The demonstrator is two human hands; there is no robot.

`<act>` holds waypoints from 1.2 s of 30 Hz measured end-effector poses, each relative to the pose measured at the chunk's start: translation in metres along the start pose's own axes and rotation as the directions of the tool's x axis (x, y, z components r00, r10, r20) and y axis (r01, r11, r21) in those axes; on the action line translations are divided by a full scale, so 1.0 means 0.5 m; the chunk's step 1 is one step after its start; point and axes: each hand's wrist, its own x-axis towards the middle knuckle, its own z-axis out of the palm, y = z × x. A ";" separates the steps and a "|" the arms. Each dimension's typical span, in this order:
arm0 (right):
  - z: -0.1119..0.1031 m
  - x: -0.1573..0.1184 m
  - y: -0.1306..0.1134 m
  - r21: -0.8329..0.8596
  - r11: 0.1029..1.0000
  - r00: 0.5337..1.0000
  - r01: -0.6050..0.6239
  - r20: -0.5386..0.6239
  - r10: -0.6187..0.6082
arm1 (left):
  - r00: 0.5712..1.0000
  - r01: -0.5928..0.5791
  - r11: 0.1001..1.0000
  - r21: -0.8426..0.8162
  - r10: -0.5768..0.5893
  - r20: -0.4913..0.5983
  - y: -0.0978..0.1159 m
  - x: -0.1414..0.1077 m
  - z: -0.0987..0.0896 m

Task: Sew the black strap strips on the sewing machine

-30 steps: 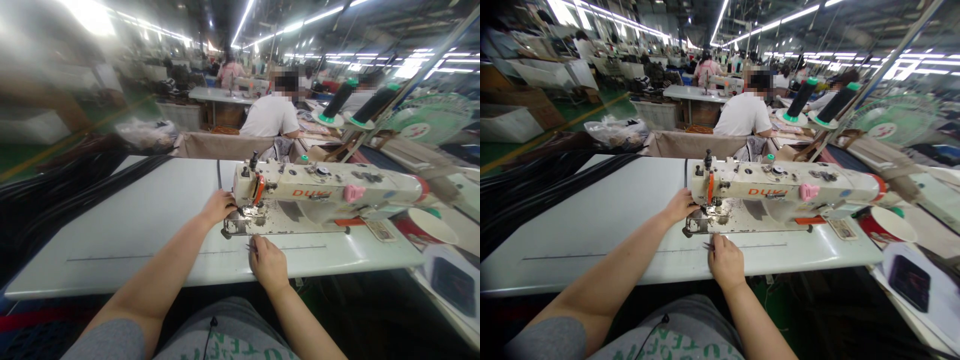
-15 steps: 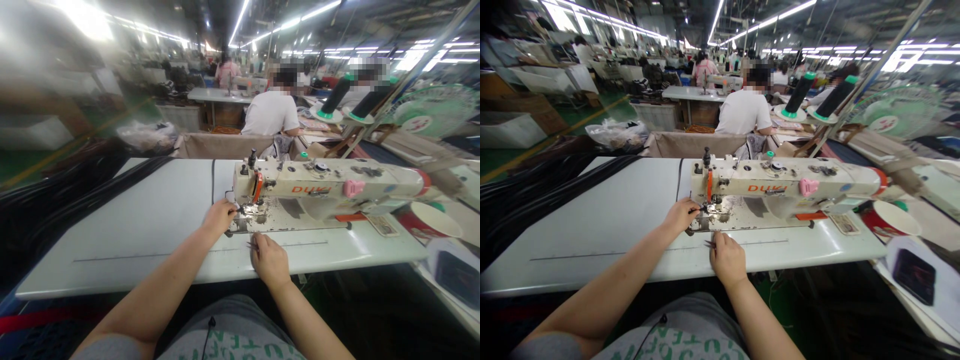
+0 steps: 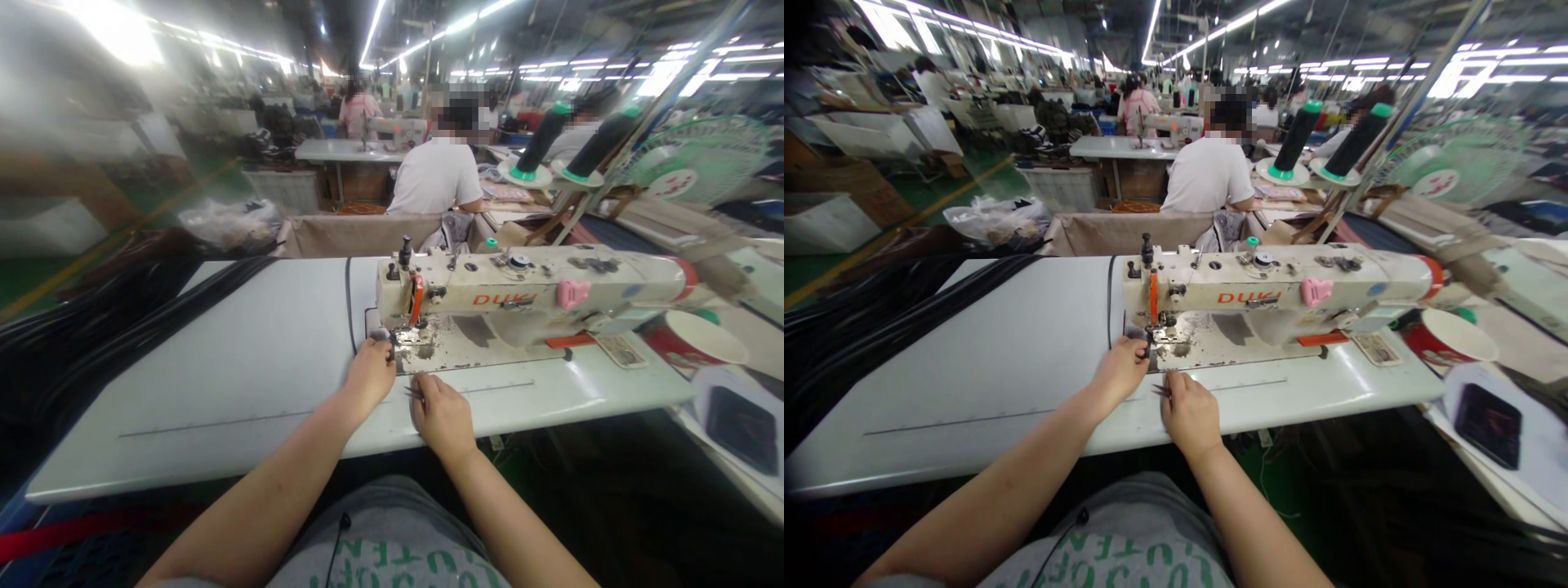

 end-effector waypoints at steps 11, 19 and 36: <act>0.000 -0.002 0.012 0.145 0.989 0.999 -0.040 -0.009 0.042 | 0.996 -0.017 0.997 0.069 0.011 0.088 0.044 -0.023 -0.011; -0.008 -0.008 0.028 0.445 0.896 0.994 0.009 -0.098 0.039 | 0.959 -0.081 0.990 0.118 0.046 0.279 0.050 -0.060 -0.046; -0.029 -0.240 0.201 0.758 0.440 0.663 -0.481 -0.014 0.749 | 0.810 -0.585 0.774 0.244 0.573 0.123 -0.019 -0.081 -0.005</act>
